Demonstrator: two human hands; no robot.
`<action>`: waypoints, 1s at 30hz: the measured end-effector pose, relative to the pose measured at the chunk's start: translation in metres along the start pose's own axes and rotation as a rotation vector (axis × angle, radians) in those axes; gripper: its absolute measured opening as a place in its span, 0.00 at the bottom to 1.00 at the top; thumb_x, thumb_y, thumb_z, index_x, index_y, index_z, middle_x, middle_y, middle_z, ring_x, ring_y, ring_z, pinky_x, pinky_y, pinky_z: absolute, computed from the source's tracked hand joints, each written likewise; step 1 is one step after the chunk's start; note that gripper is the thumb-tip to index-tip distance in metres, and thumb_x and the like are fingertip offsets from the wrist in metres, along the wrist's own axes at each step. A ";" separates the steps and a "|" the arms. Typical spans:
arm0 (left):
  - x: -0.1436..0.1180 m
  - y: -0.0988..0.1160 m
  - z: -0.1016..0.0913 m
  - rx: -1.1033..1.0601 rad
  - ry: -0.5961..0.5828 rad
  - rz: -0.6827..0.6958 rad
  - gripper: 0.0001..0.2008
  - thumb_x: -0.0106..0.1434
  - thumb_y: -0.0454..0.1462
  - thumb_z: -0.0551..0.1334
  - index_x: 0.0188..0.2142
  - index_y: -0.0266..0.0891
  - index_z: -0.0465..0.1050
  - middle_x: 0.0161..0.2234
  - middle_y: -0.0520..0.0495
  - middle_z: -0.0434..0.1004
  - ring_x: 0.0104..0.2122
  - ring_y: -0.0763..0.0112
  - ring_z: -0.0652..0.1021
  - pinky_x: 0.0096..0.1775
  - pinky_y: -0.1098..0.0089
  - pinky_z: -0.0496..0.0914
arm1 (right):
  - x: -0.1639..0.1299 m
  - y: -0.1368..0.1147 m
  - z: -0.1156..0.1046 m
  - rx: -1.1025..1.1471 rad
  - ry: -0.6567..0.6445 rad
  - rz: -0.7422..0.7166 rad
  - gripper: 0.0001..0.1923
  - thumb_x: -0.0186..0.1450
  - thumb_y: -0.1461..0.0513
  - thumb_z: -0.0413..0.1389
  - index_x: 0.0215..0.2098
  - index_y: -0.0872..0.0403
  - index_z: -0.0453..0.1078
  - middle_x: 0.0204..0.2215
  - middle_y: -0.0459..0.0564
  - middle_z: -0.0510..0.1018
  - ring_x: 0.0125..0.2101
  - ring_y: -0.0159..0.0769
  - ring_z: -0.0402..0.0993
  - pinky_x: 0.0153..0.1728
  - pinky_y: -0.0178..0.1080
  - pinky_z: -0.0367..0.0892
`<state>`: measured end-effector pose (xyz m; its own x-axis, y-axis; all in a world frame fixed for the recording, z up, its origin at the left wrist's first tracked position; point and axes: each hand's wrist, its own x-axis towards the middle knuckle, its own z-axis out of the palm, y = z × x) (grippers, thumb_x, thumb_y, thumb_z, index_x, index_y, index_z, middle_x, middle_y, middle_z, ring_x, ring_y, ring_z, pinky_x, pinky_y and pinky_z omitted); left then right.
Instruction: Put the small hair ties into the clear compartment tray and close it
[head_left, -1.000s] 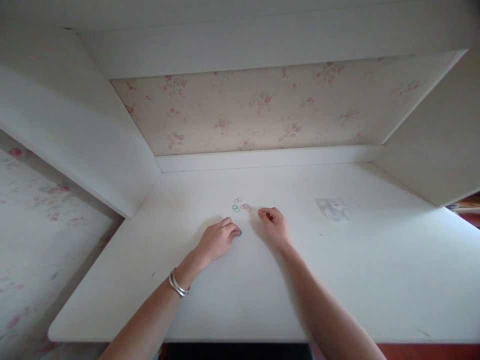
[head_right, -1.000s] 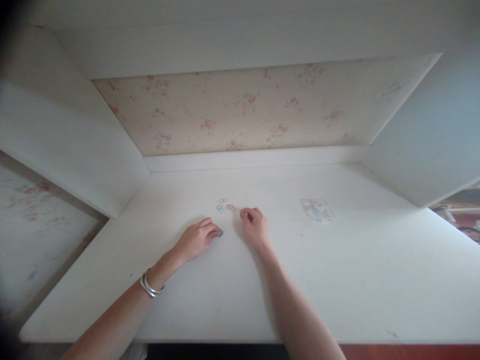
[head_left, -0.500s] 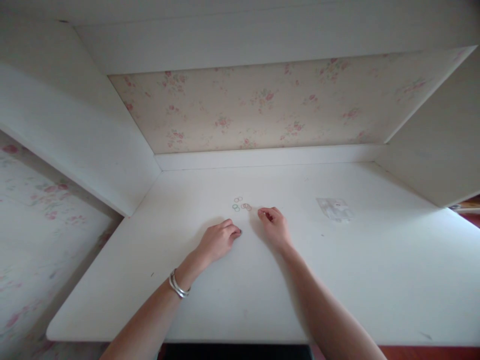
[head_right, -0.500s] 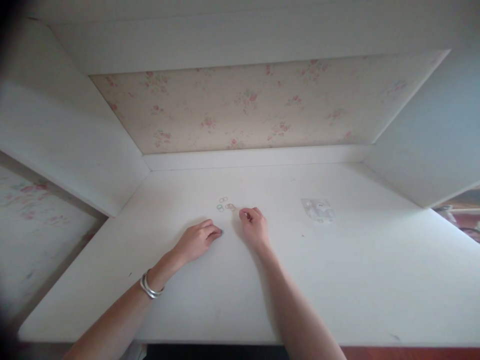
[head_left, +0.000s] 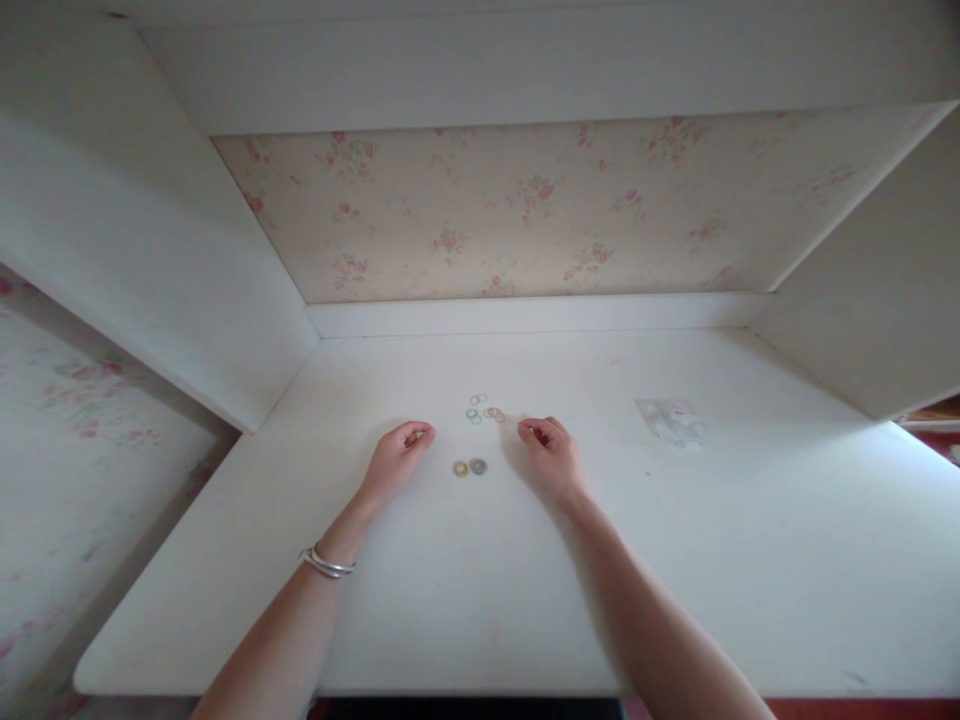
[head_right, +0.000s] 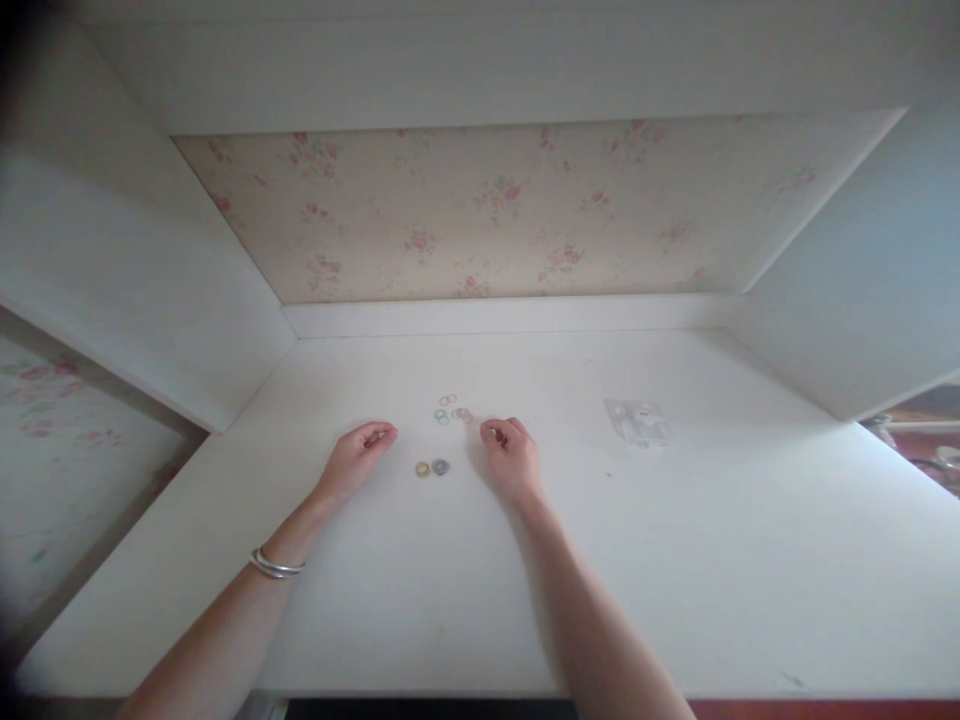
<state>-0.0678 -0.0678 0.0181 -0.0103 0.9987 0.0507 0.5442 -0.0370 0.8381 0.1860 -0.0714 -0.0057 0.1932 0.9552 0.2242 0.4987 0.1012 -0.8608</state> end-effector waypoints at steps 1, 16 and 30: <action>0.001 -0.002 -0.001 -0.016 -0.017 -0.018 0.20 0.59 0.50 0.57 0.38 0.37 0.74 0.25 0.52 0.72 0.25 0.73 0.70 0.28 0.73 0.61 | 0.000 0.000 0.000 0.002 0.002 -0.001 0.14 0.62 0.54 0.52 0.32 0.52 0.75 0.27 0.47 0.72 0.26 0.31 0.65 0.30 0.35 0.61; 0.003 0.000 -0.002 -0.026 -0.102 -0.001 0.17 0.59 0.48 0.56 0.36 0.38 0.74 0.21 0.54 0.65 0.22 0.75 0.65 0.25 0.74 0.57 | -0.008 -0.016 0.009 -0.502 -0.214 -0.115 0.19 0.65 0.54 0.47 0.54 0.44 0.65 0.40 0.48 0.72 0.32 0.33 0.69 0.36 0.37 0.60; 0.002 -0.004 -0.001 0.011 -0.114 0.014 0.17 0.59 0.49 0.55 0.36 0.39 0.75 0.20 0.55 0.63 0.21 0.75 0.64 0.25 0.73 0.56 | -0.009 -0.026 0.011 -0.728 -0.281 -0.121 0.20 0.68 0.53 0.43 0.56 0.44 0.62 0.43 0.49 0.70 0.35 0.35 0.71 0.39 0.38 0.59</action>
<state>-0.0709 -0.0654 0.0155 0.0931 0.9957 -0.0001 0.5527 -0.0516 0.8318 0.1619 -0.0795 0.0099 -0.0702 0.9935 0.0898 0.9492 0.0942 -0.3002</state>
